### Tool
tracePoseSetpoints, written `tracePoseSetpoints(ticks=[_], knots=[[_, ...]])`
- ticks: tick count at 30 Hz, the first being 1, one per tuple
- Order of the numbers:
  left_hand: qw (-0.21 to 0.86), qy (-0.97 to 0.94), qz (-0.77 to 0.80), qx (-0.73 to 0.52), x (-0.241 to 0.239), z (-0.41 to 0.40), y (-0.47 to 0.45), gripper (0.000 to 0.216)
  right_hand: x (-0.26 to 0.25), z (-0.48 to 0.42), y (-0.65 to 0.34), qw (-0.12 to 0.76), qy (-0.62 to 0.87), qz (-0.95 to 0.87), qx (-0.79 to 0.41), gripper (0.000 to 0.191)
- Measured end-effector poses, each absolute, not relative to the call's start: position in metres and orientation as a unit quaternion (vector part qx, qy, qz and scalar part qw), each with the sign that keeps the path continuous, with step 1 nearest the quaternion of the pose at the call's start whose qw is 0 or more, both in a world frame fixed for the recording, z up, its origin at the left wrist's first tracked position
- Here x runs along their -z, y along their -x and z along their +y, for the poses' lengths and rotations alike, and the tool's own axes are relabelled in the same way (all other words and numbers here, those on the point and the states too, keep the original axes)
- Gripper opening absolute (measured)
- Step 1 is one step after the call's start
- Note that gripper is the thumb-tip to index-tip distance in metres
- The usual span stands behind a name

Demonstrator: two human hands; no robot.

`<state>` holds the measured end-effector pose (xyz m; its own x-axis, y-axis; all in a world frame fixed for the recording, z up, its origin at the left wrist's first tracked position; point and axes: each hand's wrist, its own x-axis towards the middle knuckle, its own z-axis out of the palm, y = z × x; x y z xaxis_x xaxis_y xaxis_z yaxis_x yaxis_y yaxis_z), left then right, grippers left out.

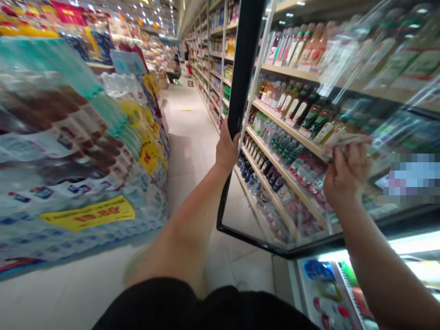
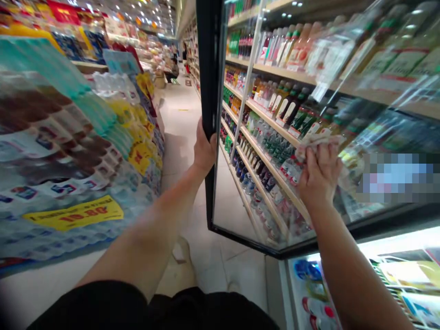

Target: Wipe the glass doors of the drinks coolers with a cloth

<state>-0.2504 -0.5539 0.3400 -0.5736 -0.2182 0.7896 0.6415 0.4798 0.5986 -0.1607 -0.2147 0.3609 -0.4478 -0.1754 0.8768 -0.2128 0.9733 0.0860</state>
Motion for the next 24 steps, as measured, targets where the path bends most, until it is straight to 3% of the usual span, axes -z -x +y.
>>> tracePoseSetpoints(ticks=[7,15,24], knots=[[0.41,0.063,-0.791,0.45,-0.345,-0.55,0.277,0.078,-0.354,-0.151,0.188,0.544,-0.159,-0.824,-0.031,0.056],[0.401,0.01,-0.805,0.437,-0.349,-0.544,0.293,0.069,-0.337,-0.172,0.202,0.537,-0.236,-0.81,-0.017,0.062],[0.402,-0.015,-0.805,0.437,-0.358,-0.532,0.294,0.062,-0.384,-0.139,0.188,0.614,-0.17,-0.768,-0.057,0.067]])
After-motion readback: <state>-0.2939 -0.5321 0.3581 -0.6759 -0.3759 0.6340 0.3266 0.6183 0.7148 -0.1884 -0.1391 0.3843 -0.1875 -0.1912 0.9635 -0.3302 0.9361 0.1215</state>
